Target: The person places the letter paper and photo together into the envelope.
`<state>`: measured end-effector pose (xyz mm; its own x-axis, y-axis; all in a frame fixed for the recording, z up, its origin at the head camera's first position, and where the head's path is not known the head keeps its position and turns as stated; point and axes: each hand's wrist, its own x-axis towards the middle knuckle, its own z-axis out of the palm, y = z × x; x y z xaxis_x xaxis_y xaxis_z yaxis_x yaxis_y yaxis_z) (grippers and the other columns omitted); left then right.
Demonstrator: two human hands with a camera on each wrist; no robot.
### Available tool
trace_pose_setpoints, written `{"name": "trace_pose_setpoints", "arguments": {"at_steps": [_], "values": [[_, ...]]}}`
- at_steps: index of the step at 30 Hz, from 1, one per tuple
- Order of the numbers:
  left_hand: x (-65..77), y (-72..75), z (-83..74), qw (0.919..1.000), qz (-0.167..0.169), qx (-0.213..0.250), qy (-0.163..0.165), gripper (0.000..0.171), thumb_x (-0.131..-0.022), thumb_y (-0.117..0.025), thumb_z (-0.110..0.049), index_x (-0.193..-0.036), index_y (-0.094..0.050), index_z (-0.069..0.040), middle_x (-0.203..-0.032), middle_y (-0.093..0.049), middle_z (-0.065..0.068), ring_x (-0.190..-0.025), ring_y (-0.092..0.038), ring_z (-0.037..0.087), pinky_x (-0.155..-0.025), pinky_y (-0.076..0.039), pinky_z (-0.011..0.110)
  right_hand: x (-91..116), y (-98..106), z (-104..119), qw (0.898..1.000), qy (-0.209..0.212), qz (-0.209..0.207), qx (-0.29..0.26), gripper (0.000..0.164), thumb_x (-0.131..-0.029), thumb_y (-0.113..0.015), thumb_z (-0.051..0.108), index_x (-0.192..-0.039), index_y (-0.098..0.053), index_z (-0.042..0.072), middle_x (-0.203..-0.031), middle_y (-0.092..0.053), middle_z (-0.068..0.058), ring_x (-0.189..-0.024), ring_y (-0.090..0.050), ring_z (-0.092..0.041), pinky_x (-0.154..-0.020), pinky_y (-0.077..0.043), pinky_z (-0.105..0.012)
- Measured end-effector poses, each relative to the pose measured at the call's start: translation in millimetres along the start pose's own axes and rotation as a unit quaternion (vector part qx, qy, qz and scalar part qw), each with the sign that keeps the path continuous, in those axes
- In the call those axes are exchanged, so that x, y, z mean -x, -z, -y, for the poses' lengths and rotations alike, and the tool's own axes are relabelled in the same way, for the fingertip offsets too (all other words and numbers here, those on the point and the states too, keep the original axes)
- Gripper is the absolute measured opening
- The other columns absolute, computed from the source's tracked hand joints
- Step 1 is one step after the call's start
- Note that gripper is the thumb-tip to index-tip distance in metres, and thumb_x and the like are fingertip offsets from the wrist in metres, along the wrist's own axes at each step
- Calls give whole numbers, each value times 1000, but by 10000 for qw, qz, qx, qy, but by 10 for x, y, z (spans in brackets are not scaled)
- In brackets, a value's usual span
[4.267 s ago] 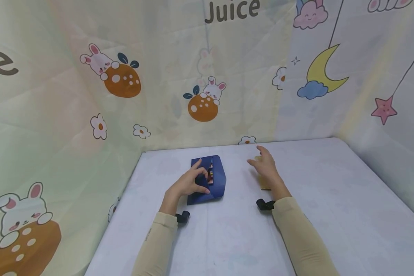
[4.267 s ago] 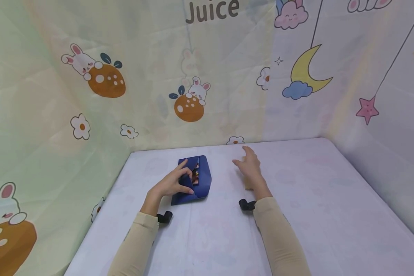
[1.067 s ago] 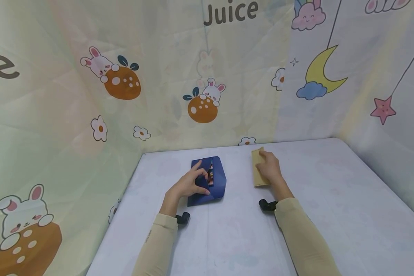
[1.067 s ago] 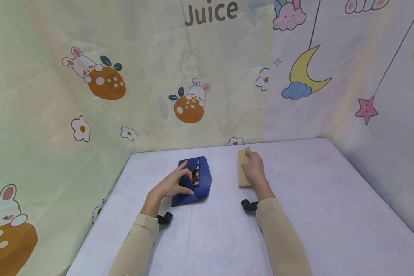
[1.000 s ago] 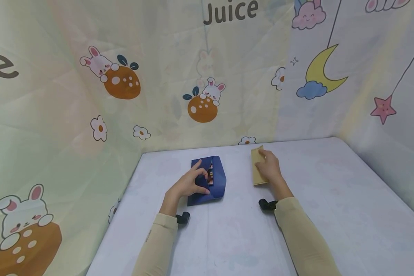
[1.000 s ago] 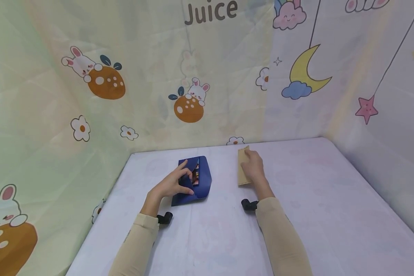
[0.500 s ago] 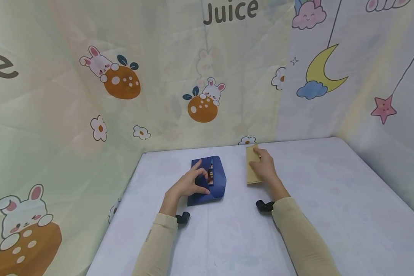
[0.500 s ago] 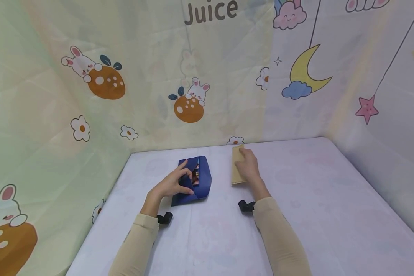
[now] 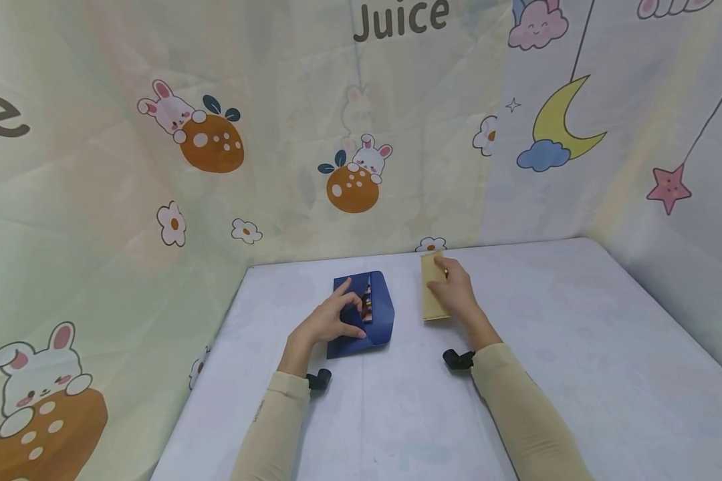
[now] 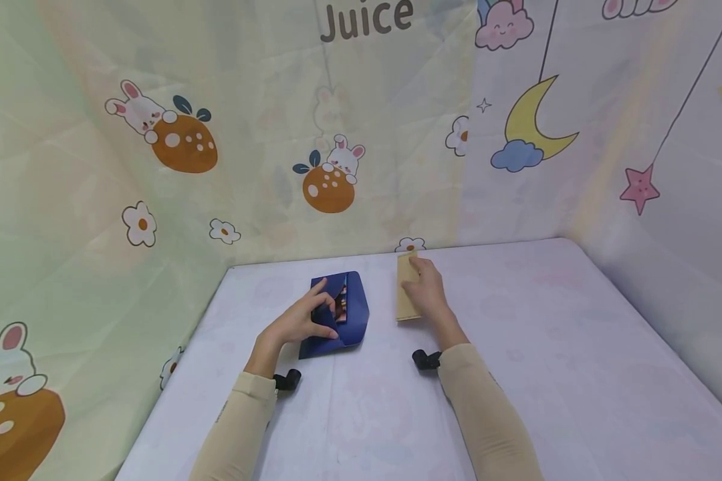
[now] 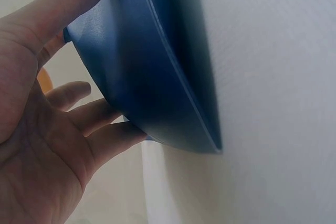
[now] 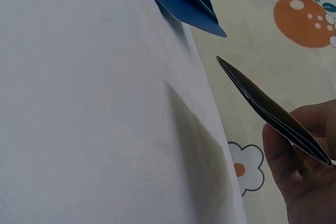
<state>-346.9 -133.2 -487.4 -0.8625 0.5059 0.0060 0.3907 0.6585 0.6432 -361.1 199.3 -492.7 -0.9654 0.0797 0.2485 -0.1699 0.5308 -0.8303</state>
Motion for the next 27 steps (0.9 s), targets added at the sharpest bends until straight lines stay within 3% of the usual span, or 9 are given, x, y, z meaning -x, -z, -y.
{"name": "trace_pose_setpoints", "arguments": {"at_steps": [3,14,27], "values": [[-2,8,-7,10000,-5,-4,-13,47,-74,-95,-38,-101,-57,-38,-177,-10,3,-159,-19,46,-117,-31,72,-4,-6,20,10000,32,36,-82,68,-90,-72,1,-151,-45,-5,-156,-45,-27,-144,-45,-43,-119,-39,-53],[-1,12,-13,10000,6,12,-32,47,-74,-95,-36,-101,-57,-37,-177,-11,4,-159,-18,46,-117,-31,71,-8,-71,85,9999,107,-103,-73,69,-88,-74,-1,-151,-46,-4,-153,-48,-26,-129,-56,-43,-106,-51,-53],[0,6,-15,10000,-3,-43,36,47,-74,-96,-37,-102,-58,-37,-177,-11,4,-159,-18,46,-117,-30,72,18,-192,166,9995,293,43,-115,69,-88,-75,2,-151,-47,-4,-155,-48,-24,-139,-50,-43,-115,-43,-53]]}}
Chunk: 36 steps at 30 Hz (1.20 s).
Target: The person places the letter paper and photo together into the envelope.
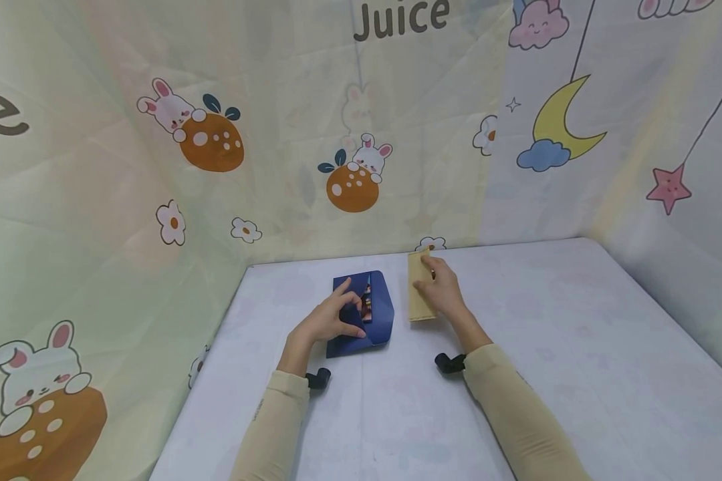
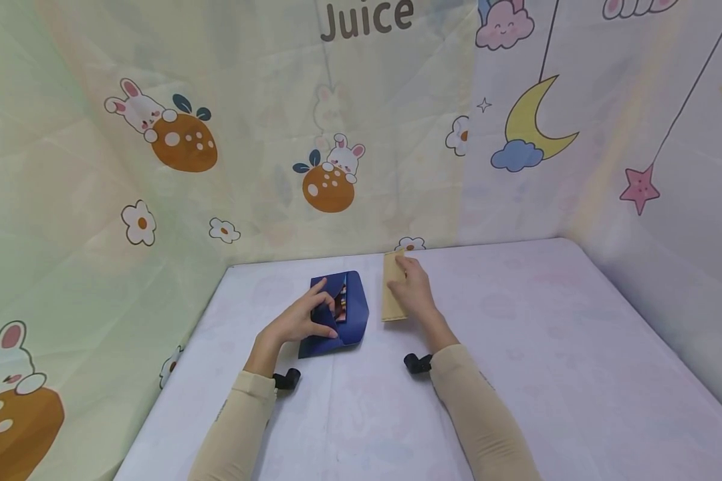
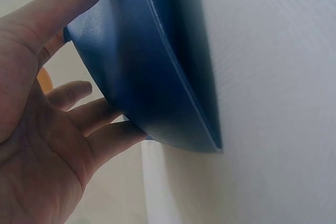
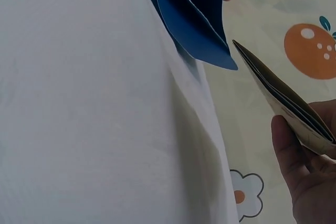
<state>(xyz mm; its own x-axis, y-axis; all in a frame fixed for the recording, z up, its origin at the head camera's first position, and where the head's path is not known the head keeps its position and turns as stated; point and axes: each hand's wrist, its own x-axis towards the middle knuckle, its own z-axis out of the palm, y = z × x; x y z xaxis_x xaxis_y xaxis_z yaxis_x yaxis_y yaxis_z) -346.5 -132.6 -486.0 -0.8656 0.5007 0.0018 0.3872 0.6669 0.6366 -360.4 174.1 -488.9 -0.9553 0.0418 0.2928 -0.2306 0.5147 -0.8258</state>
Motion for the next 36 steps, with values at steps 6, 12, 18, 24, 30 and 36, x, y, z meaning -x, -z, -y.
{"name": "trace_pose_setpoints", "arguments": {"at_steps": [6,12,18,24,30,36], "values": [[0,-7,16,10000,8,3,-40,47,-73,-95,-38,-102,-58,-37,-177,-11,5,-158,-19,47,-116,-31,72,16,-97,76,9999,118,66,42,69,-87,-77,2,-150,-48,-3,-153,-49,-24,-140,-50,-42,-116,-42,-52],[2,-2,2,10000,-2,-12,-14,47,-74,-95,-37,-103,-58,-36,-177,-11,4,-158,-20,47,-117,-31,72,20,-173,131,9996,202,172,82,69,-86,-76,0,-150,-49,-2,-152,-50,-23,-138,-52,-41,-114,-45,-52],[2,-1,-3,10000,4,-38,-13,47,-74,-95,-38,-104,-59,-35,-177,-12,5,-158,-20,46,-117,-30,72,18,-234,132,9989,334,267,170,70,-87,-75,-3,-151,-47,-3,-153,-49,-24,-129,-58,-41,-106,-51,-51],[-2,-7,9,10000,2,-40,-31,46,-74,-95,-37,-102,-58,-37,-177,-12,5,-158,-20,46,-117,-31,71,36,-273,178,9988,278,382,164,70,-88,-77,-1,-152,-47,-2,-155,-49,-23,-126,-59,-39,-105,-51,-49],[-2,-4,7,10000,11,-42,-44,46,-74,-95,-37,-102,-58,-36,-177,-12,4,-159,-20,45,-118,-32,70,47,-307,234,9983,244,500,165,72,-88,-79,1,-152,-46,-2,-157,-47,-23,-138,-53,-40,-116,-44,-49],[-5,-7,2,10000,27,-55,17,45,-75,-94,-37,-104,-59,-34,-177,-11,3,-159,-21,44,-117,-33,69,53,-372,269,9978,201,628,105,73,-88,-80,4,-152,-45,-2,-160,-45,-22,-138,-54,-40,-117,-44,-48]]}}
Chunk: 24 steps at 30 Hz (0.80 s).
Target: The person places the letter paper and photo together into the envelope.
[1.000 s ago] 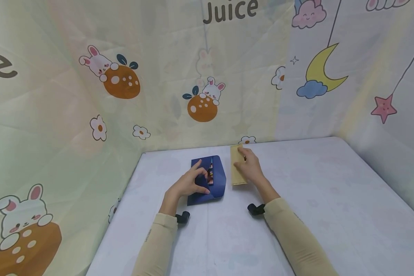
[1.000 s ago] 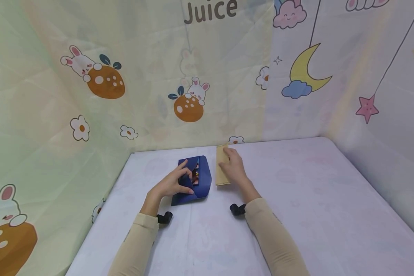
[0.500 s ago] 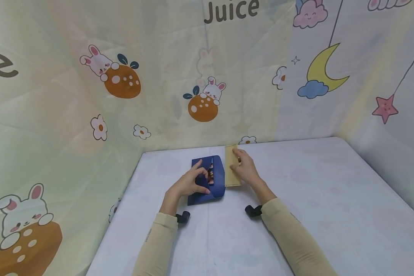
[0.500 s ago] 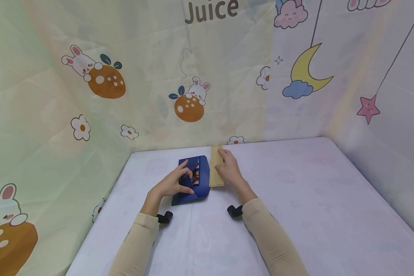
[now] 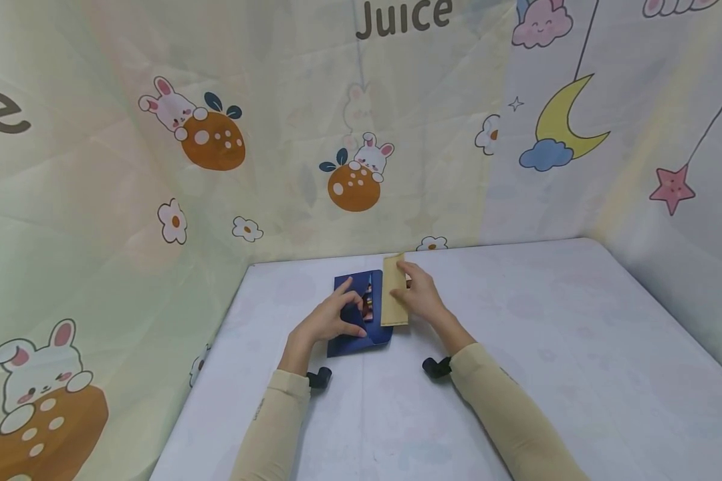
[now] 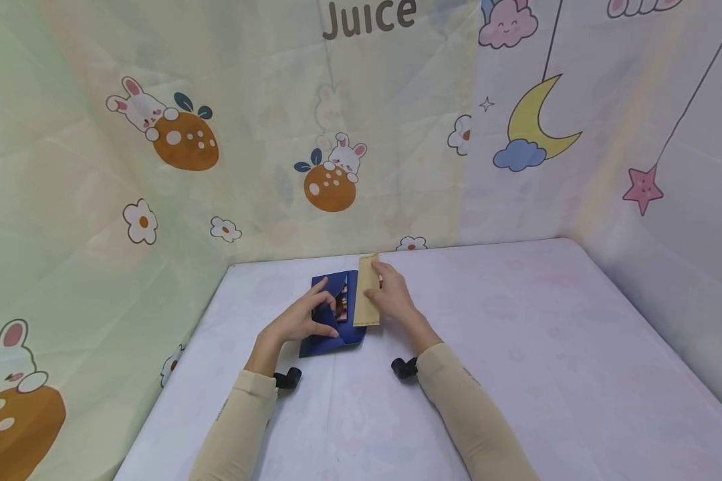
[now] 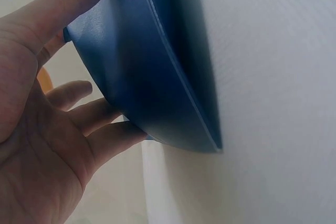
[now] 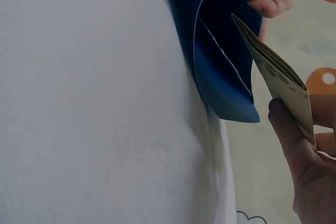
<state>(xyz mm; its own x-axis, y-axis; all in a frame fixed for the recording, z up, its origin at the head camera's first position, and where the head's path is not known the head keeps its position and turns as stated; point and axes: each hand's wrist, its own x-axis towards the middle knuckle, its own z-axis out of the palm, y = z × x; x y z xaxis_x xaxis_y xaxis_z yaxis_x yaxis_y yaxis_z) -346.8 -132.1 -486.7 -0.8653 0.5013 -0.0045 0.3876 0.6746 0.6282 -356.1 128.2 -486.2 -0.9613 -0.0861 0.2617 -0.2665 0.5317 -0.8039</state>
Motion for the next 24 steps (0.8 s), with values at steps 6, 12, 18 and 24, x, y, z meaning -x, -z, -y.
{"name": "trace_pose_setpoints", "arguments": {"at_steps": [6,12,18,24], "values": [[3,7,-18,10000,1,62,68,46,-75,-95,-35,-106,-61,-30,-177,-11,2,-159,-20,43,-119,-31,69,-3,-79,6,9998,-42,105,175,74,-90,-80,9,-154,-44,-1,-161,-44,-21,-142,-51,-39,-117,-43,-47],[5,6,-17,9999,4,71,108,48,-75,-94,-37,-108,-61,-29,-177,-11,1,-159,-21,43,-118,-30,70,0,-137,60,9997,-110,237,33,75,-91,-79,8,-155,-41,-1,-163,-42,-21,-136,-58,-38,-106,-53,-43],[-5,7,-7,10000,10,13,60,48,-74,-95,-39,-105,-59,-33,-177,-12,3,-158,-22,44,-118,-32,69,11,-196,107,9993,-85,353,38,75,-92,-79,9,-155,-40,-2,-162,-42,-22,-127,-65,-38,-98,-58,-39],[-3,7,7,10000,-2,-7,-61,47,-74,-95,-39,-105,-59,-34,-176,-13,8,-157,-24,45,-117,-33,69,18,-252,126,9990,-45,449,-41,75,-93,-79,10,-156,-40,-2,-163,-41,-22,-121,-68,-38,-93,-60,-37]]}}
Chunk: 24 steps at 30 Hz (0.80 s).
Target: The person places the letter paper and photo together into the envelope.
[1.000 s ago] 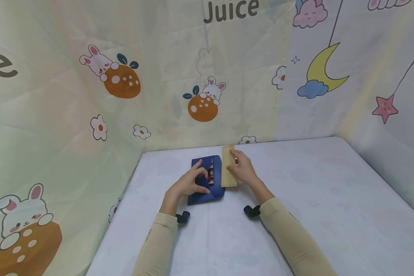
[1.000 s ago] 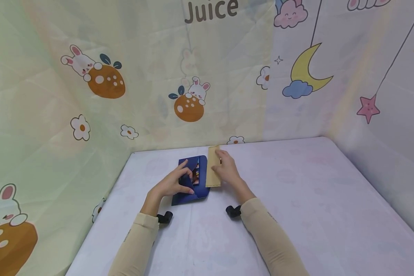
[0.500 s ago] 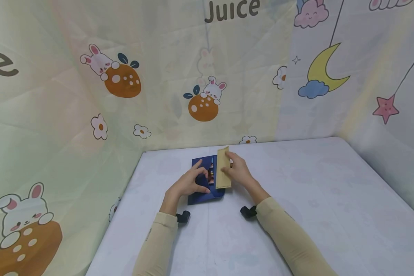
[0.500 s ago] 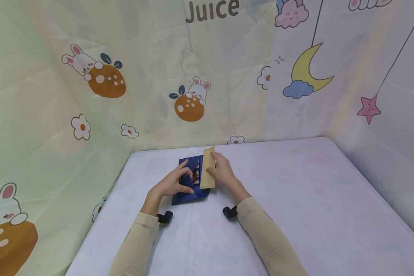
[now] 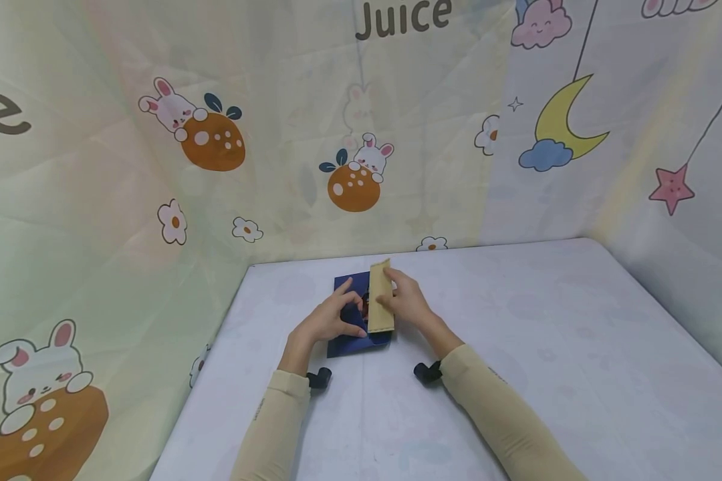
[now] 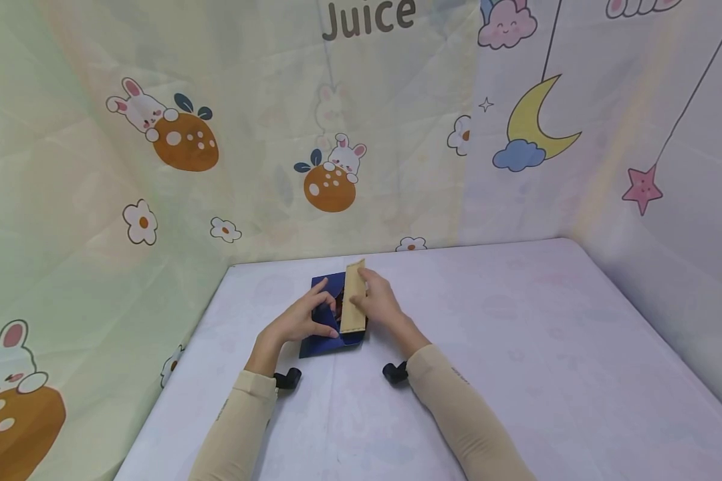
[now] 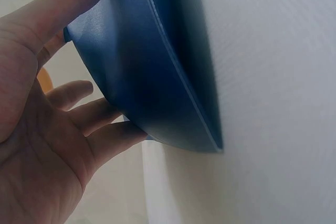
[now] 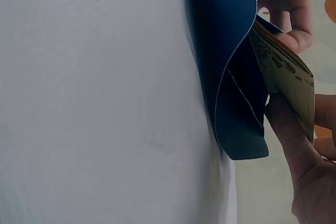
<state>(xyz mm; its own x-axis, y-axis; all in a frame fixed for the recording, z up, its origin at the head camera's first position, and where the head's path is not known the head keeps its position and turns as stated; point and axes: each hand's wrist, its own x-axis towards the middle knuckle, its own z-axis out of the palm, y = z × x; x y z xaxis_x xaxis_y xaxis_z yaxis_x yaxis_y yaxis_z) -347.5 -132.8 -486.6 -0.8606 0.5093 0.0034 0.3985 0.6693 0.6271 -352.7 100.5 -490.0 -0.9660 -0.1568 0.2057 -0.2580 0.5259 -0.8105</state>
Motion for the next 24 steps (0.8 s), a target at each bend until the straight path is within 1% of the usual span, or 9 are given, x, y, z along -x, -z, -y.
{"name": "trace_pose_setpoints", "arguments": {"at_steps": [3,7,9,12,15,19,24], "values": [[-3,1,11,10000,12,0,-14,47,-74,-94,-39,-104,-58,-36,-176,-13,6,-157,-24,44,-117,-33,69,3,-18,4,10000,64,1,26,75,-93,-79,9,-155,-40,-3,-162,-42,-22,-121,-68,-36,-93,-60,-38],[-3,4,11,10000,20,33,-18,46,-74,-94,-39,-103,-58,-36,-177,-12,4,-158,-23,44,-117,-33,69,16,-35,17,9999,165,13,25,74,-92,-79,9,-154,-41,-4,-161,-43,-24,-122,-68,-37,-92,-61,-40],[1,9,3,10000,18,58,-19,46,-74,-95,-38,-102,-58,-36,-177,-12,4,-158,-23,43,-118,-33,69,21,-40,29,9997,226,12,79,73,-92,-79,9,-154,-42,-5,-161,-43,-24,-127,-65,-38,-95,-59,-42],[10,9,-7,10000,20,65,-26,46,-74,-95,-37,-102,-58,-36,-176,-13,5,-158,-23,43,-118,-33,68,31,-47,48,9995,286,-15,153,73,-92,-79,9,-153,-42,-6,-160,-44,-25,-137,-56,-38,-101,-56,-45],[15,8,-13,10000,16,49,-19,46,-74,-95,-37,-102,-58,-36,-176,-13,5,-158,-23,43,-118,-33,67,34,-51,58,9994,277,-34,196,73,-92,-80,9,-153,-42,-6,-160,-44,-25,-140,-54,-38,-102,-56,-45],[16,14,-18,10000,21,46,0,47,-74,-95,-38,-103,-58,-35,-176,-13,5,-158,-23,43,-118,-34,67,35,-56,57,9996,200,-32,187,74,-92,-80,9,-153,-42,-5,-160,-44,-24,-138,-55,-37,-100,-57,-44],[15,20,-16,10000,38,60,-7,47,-75,-94,-38,-104,-58,-35,-176,-13,7,-158,-24,43,-117,-34,67,38,-58,54,9988,201,-68,442,73,-91,-81,11,-151,-44,-8,-157,-47,-27,-144,-49,-40,-112,-47,-50]]}}
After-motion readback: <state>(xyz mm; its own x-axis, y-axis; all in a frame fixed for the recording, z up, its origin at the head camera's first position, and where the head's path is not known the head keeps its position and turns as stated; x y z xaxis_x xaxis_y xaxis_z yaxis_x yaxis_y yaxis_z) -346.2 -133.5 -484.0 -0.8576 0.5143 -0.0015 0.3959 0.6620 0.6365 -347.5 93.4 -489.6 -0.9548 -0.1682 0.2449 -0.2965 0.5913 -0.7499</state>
